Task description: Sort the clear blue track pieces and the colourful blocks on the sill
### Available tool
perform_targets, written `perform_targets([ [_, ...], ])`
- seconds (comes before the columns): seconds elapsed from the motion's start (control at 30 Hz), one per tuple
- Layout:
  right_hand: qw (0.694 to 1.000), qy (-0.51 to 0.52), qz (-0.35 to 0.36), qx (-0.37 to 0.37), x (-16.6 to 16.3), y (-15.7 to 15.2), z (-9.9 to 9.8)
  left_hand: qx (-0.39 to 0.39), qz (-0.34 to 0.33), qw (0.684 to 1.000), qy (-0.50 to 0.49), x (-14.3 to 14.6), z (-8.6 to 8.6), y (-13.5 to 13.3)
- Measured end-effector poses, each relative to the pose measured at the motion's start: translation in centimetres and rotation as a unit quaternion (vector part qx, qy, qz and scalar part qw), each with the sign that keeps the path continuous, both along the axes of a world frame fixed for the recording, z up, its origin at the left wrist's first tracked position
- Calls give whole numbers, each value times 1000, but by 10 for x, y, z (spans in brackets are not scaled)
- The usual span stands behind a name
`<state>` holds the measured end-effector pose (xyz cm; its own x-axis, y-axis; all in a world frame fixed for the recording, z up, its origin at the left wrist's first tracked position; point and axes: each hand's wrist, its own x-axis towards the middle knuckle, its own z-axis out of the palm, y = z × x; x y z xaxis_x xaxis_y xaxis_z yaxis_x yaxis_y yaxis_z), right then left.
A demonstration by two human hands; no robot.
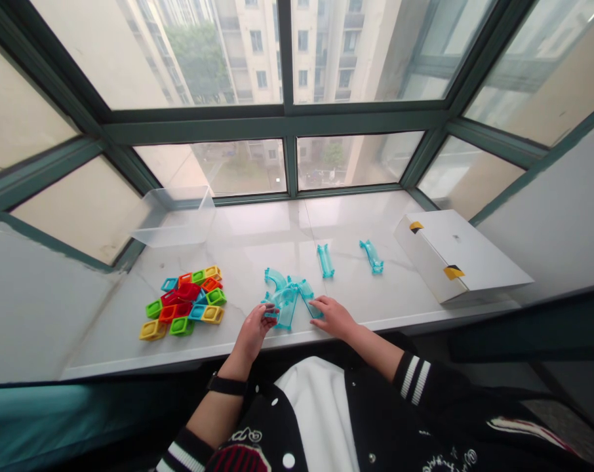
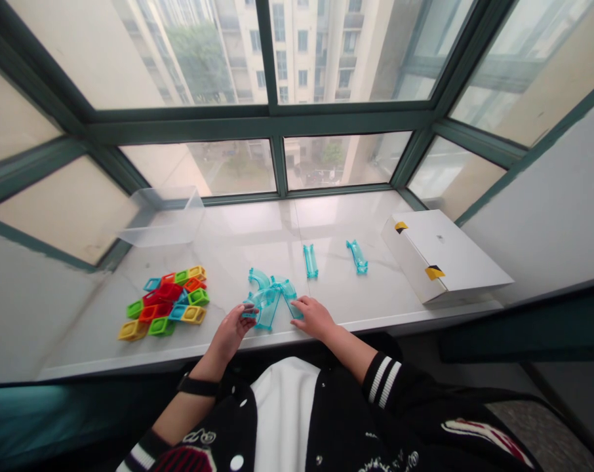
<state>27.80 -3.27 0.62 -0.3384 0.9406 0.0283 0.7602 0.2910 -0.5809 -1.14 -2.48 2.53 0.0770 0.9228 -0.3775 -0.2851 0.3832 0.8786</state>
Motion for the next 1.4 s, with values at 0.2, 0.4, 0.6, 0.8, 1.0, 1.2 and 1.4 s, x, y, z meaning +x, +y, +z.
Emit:
perform_targets([
  [0.2,1000,-11,4,0,-1,0,1,-48,20,994,-101,-8,16,-1],
  [0.4,999,12,-29,-24,0,-2,13,-17,3,993,-117,-2,27,-6],
  [0.6,993,93,-70,2,7,-3,28,73,-2,997,-4,23,25,-4],
  [0.8,973,220,12,73,4,-10,65,168,-42,972,162,61,40,7],
  [1.0,969,216,-9,121,5,-12,73,228,-89,948,204,102,49,17],
  [1.2,965,202,-75,146,19,-9,62,269,-112,935,204,123,47,19],
  [1.4,961,199,-120,150,38,-1,60,277,-170,934,151,136,52,18],
])
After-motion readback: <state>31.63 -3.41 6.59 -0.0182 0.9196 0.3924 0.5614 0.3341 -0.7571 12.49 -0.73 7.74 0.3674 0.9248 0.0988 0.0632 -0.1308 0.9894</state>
